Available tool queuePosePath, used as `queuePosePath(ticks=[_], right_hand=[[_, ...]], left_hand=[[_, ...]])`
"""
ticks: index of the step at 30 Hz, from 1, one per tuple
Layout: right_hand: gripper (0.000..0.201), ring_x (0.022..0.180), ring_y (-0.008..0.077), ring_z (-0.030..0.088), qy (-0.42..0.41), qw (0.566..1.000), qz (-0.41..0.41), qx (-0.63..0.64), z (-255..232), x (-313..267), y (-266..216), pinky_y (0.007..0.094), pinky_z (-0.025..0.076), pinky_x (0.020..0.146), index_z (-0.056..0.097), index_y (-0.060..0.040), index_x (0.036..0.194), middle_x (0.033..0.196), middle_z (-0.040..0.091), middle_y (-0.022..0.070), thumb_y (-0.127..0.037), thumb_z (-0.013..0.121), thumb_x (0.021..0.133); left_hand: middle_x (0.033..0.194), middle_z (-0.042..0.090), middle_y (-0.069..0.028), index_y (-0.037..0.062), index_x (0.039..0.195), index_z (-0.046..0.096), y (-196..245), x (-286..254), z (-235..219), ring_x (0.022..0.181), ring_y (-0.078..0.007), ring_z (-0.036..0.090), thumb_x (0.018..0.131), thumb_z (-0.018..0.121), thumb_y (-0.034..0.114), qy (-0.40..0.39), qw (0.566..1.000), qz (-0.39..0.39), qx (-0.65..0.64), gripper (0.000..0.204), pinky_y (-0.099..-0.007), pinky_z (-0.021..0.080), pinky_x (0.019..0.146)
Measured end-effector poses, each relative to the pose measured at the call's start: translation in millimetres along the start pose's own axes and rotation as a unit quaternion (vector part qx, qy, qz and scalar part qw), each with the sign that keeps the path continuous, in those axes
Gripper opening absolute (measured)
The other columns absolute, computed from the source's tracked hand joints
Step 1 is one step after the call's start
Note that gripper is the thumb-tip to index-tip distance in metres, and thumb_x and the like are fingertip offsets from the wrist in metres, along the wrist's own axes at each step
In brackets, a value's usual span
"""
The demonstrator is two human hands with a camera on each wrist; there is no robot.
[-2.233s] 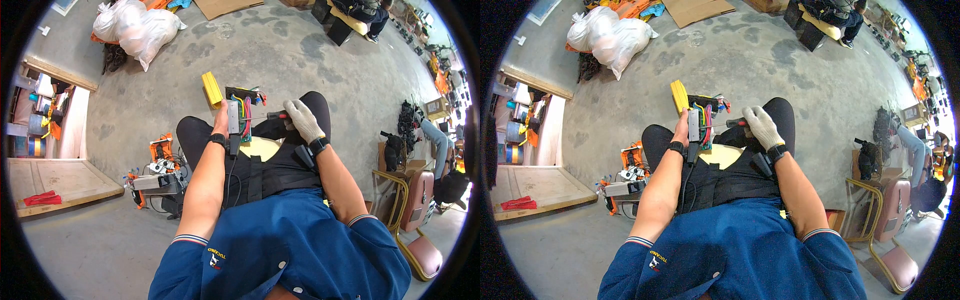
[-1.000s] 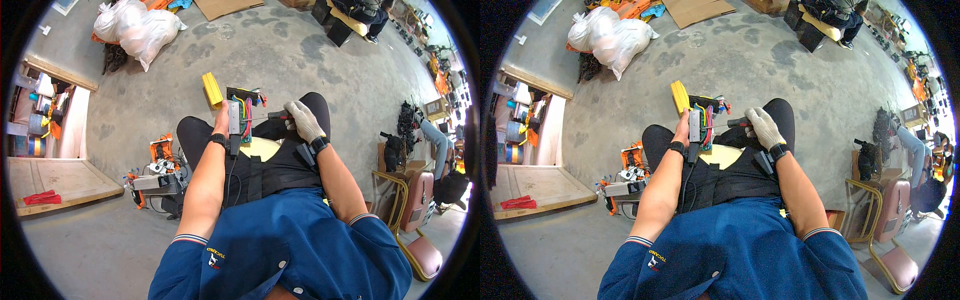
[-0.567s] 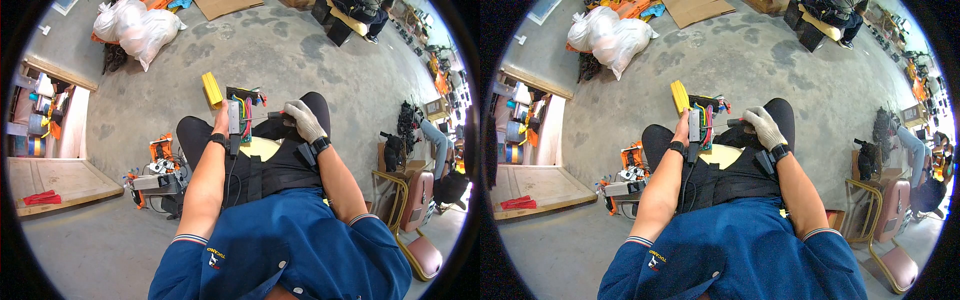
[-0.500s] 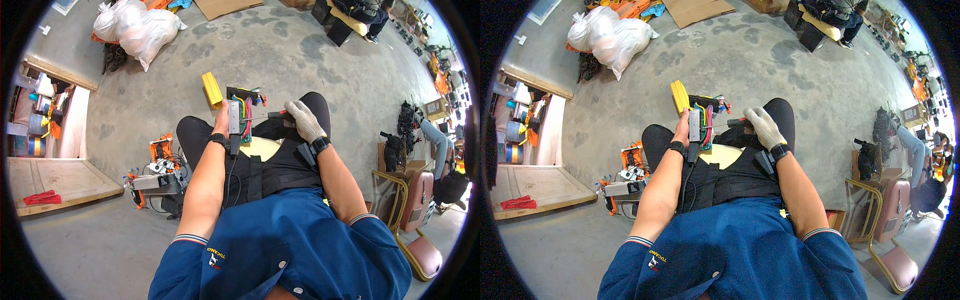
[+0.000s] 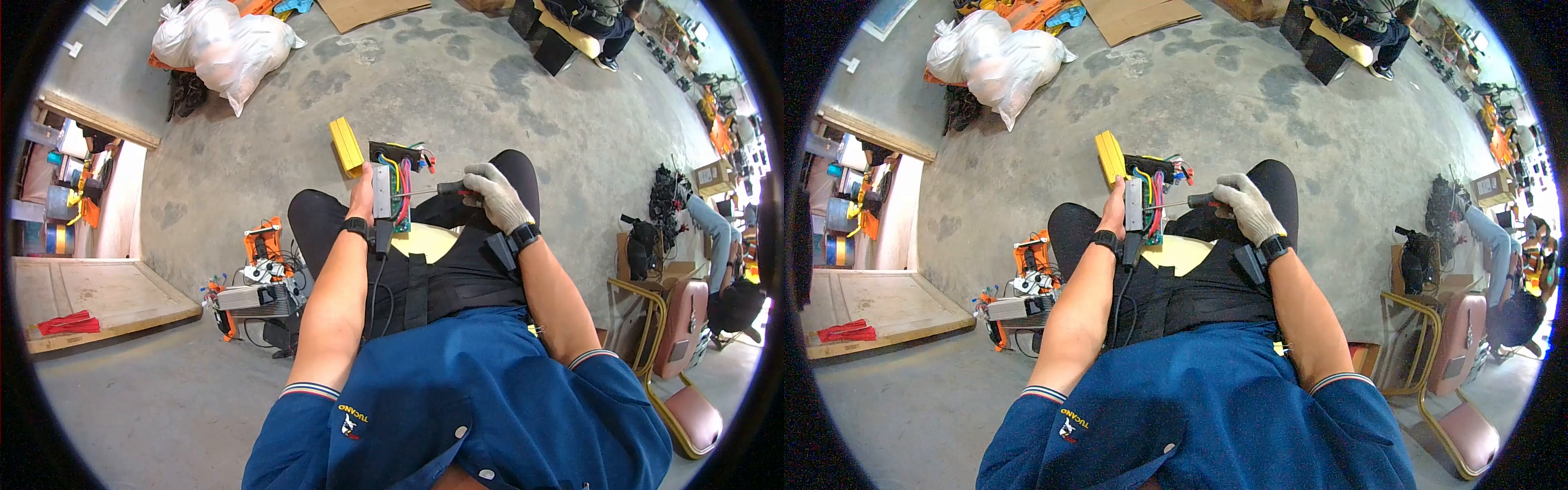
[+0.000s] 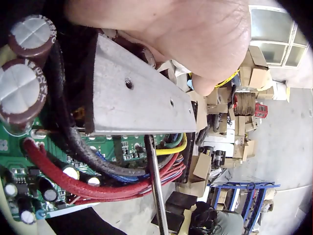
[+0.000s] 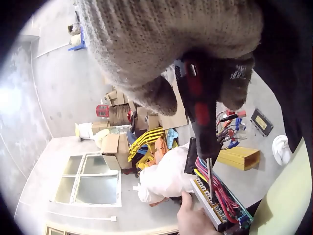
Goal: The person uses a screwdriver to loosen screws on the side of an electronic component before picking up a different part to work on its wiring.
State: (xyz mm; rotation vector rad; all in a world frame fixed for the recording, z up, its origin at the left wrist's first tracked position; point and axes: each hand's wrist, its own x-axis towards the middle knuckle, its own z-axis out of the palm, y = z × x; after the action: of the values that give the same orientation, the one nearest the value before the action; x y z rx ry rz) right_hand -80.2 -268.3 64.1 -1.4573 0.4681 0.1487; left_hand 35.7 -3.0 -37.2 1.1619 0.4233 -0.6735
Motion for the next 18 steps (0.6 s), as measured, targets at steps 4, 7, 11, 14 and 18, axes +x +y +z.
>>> queuePosePath(ticks=[4, 7, 11, 14, 18], right_hand=[[0.042, 0.087, 0.0188, 0.064, 0.007, 0.998, 0.050, -0.030, -1.8, 5.8, 2.4, 0.0297, 0.055, 0.075, 0.059, 0.0016, 0.122, 0.108, 0.061, 0.0131, -0.031, 0.057, 0.097], [0.041, 0.084, 0.0186, 0.064, -0.001, 0.997, 0.066, -0.051, -1.4, 1.1, -4.4, 0.0301, 0.055, 0.073, 0.060, 0.0015, 0.120, 0.105, 0.060, 0.0125, -0.032, 0.055, 0.097], [0.039, 0.087, 0.0187, 0.064, -0.016, 0.997, 0.037, -0.061, -3.3, 0.8, -2.8, 0.0297, 0.055, 0.076, 0.060, 0.0011, 0.121, 0.107, 0.061, 0.0125, -0.028, 0.057, 0.095], [0.040, 0.095, 0.0195, 0.064, -0.010, 0.999, 0.029, -0.012, -3.2, 1.7, 3.0, 0.0298, 0.055, 0.080, 0.059, 0.0012, 0.124, 0.113, 0.061, 0.0130, -0.023, 0.060, 0.093], [0.043, 0.104, 0.0200, 0.061, -0.009, 1.000, 0.014, 0.023, -0.5, -1.1, -1.8, 0.0310, 0.055, 0.085, 0.058, 0.0015, 0.126, 0.118, 0.060, 0.0140, -0.023, 0.063, 0.092]], left_hand=[[0.110, 0.068, -0.0088, 0.0103, 0.123, 0.062, 2.6, -4.2, 2.9, 0.097, -0.0232, 0.067, 0.100, 0.039, 0.064, 0.005, 1.000, 0.007, 0.008, 0.062, -0.0407, 0.055, 0.087], [0.109, 0.068, -0.0088, 0.0102, 0.123, 0.062, 1.1, -1.9, 0.8, 0.098, -0.0233, 0.067, 0.101, 0.039, 0.063, -0.009, 1.000, 0.002, 0.002, 0.062, -0.0408, 0.054, 0.088], [0.109, 0.068, -0.0084, 0.0104, 0.122, 0.062, 3.2, -5.8, 3.4, 0.098, -0.0233, 0.066, 0.101, 0.038, 0.063, -0.010, 1.000, -0.001, -0.001, 0.062, -0.0409, 0.054, 0.088], [0.108, 0.068, -0.0079, 0.0108, 0.122, 0.062, 4.5, -8.1, 5.0, 0.097, -0.0234, 0.066, 0.101, 0.038, 0.063, -0.002, 1.000, -0.005, 0.003, 0.062, -0.0409, 0.054, 0.088], [0.109, 0.068, -0.0077, 0.0113, 0.122, 0.063, 4.3, -6.7, 4.5, 0.097, -0.0233, 0.066, 0.101, 0.039, 0.063, -0.001, 1.000, -0.004, 0.003, 0.061, -0.0406, 0.054, 0.087]])
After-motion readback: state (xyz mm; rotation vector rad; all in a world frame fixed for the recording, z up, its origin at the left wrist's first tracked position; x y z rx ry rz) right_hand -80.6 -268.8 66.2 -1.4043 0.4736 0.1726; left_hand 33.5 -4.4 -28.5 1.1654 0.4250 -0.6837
